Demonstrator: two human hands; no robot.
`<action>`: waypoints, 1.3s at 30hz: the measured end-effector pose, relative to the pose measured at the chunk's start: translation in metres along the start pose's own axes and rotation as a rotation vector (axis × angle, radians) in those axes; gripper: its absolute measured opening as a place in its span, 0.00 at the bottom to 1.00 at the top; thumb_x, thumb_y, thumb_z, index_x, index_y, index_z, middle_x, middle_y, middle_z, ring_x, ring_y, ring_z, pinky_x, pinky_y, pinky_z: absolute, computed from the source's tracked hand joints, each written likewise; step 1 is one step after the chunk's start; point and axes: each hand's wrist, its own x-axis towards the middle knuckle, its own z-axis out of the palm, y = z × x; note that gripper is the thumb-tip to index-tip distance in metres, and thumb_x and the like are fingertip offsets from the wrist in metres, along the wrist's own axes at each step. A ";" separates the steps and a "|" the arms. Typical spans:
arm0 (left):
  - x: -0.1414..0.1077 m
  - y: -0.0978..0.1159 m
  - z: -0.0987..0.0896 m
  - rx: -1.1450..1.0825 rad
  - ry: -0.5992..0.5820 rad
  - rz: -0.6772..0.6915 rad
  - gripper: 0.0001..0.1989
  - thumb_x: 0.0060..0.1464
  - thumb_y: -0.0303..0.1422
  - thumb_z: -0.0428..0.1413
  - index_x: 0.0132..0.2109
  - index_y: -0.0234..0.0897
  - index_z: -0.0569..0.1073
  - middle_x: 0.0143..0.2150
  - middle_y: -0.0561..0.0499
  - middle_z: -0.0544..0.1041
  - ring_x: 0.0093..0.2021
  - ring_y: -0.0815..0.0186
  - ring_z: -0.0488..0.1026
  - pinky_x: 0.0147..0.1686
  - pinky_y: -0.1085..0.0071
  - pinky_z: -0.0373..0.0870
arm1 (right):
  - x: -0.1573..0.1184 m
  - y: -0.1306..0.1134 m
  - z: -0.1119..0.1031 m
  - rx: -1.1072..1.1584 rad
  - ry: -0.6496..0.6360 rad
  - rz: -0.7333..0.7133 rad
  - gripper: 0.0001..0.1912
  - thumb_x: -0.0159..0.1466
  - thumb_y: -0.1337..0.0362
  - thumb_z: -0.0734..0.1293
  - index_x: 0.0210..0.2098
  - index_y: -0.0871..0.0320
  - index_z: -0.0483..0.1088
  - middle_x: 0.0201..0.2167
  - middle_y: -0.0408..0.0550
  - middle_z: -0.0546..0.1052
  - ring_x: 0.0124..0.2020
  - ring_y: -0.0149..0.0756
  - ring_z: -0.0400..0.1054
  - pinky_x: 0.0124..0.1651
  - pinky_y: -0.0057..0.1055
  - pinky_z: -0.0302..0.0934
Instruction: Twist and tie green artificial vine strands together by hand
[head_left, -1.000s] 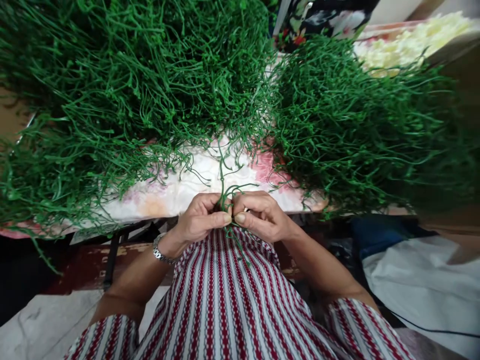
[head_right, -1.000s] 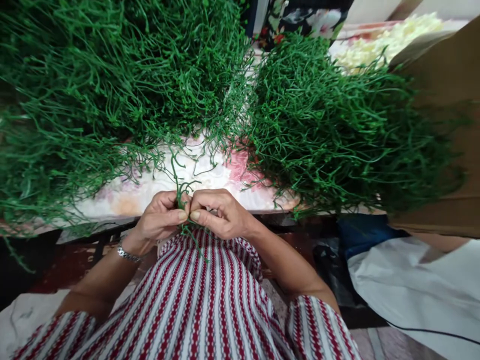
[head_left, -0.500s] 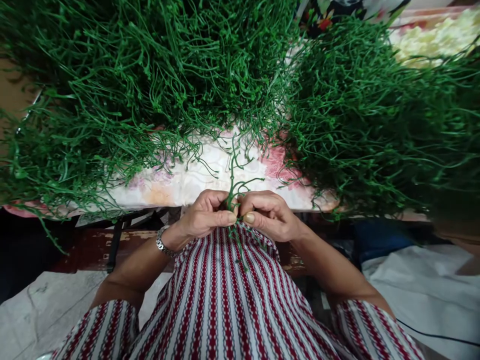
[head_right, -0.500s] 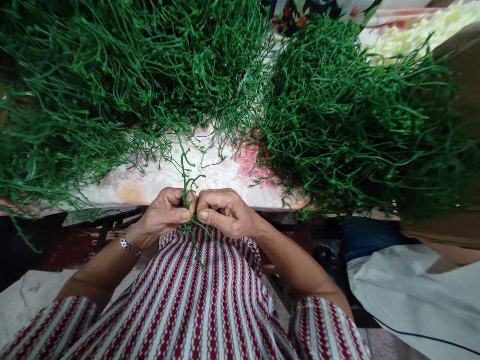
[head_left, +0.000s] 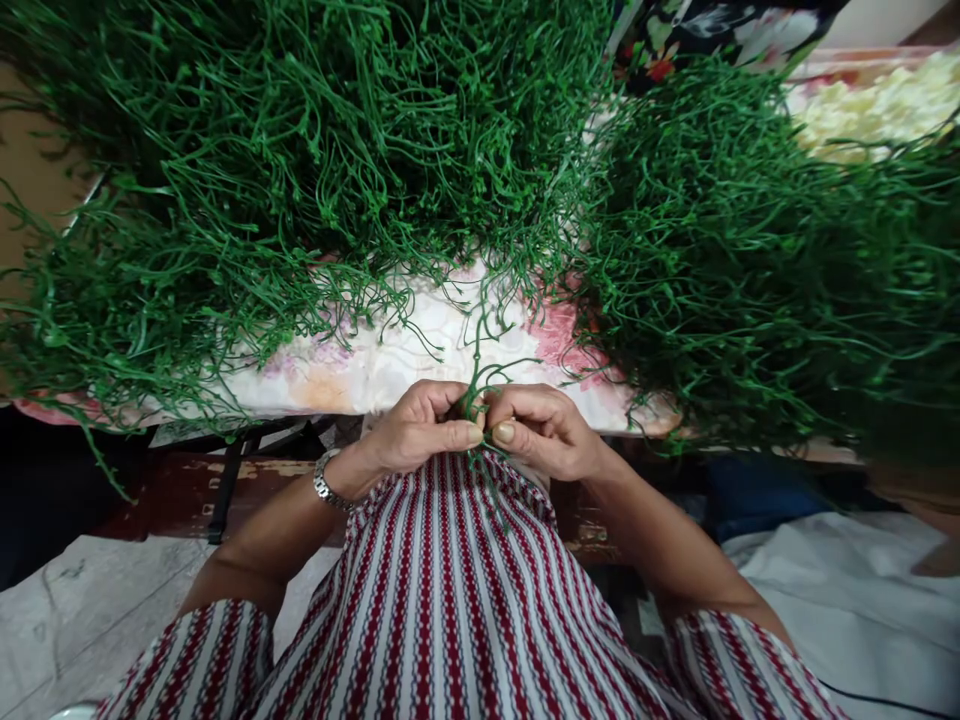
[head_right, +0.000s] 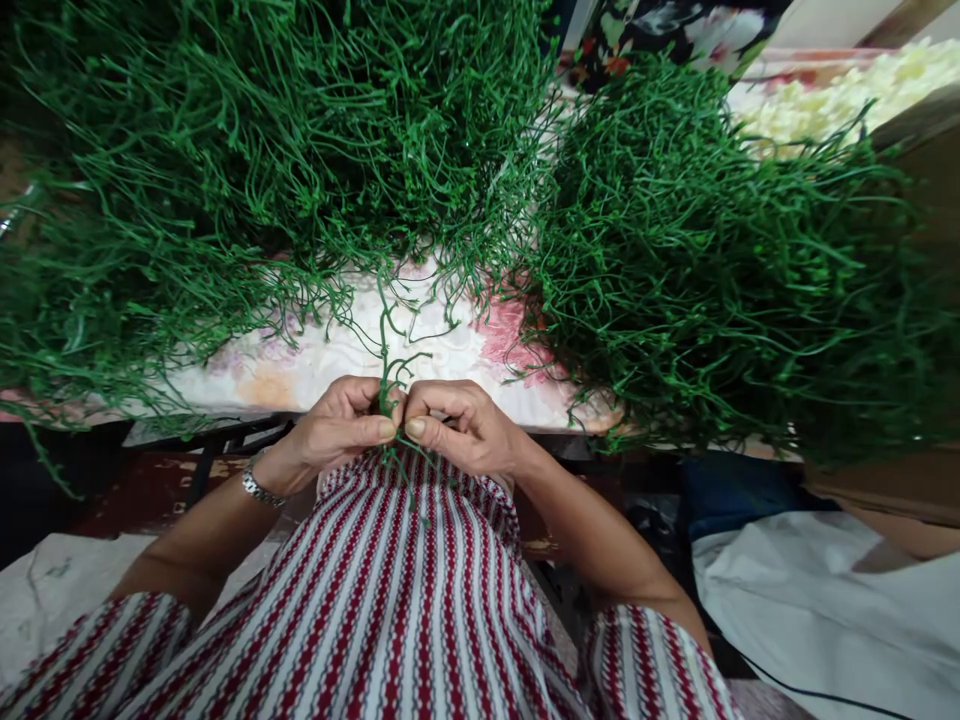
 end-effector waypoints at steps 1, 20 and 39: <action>0.001 0.002 -0.002 0.075 -0.004 0.013 0.13 0.46 0.37 0.58 0.26 0.32 0.66 0.22 0.56 0.61 0.23 0.75 0.56 0.24 0.76 0.53 | 0.001 -0.001 -0.002 -0.097 0.004 -0.001 0.10 0.64 0.65 0.59 0.27 0.62 0.62 0.23 0.42 0.63 0.24 0.24 0.55 0.28 0.23 0.51; 0.000 0.016 0.004 0.399 -0.158 -0.008 0.07 0.48 0.28 0.50 0.24 0.33 0.63 0.20 0.57 0.58 0.22 0.75 0.54 0.23 0.77 0.53 | -0.007 0.019 0.001 0.165 -0.110 0.095 0.20 0.62 0.58 0.62 0.18 0.64 0.65 0.15 0.42 0.64 0.17 0.22 0.55 0.23 0.22 0.51; -0.002 0.004 0.002 0.258 0.048 0.156 0.10 0.51 0.35 0.55 0.27 0.33 0.67 0.23 0.54 0.64 0.25 0.73 0.59 0.26 0.75 0.58 | -0.003 0.017 0.014 0.267 0.391 0.069 0.15 0.62 0.57 0.61 0.26 0.62 0.65 0.22 0.44 0.66 0.20 0.25 0.57 0.23 0.23 0.53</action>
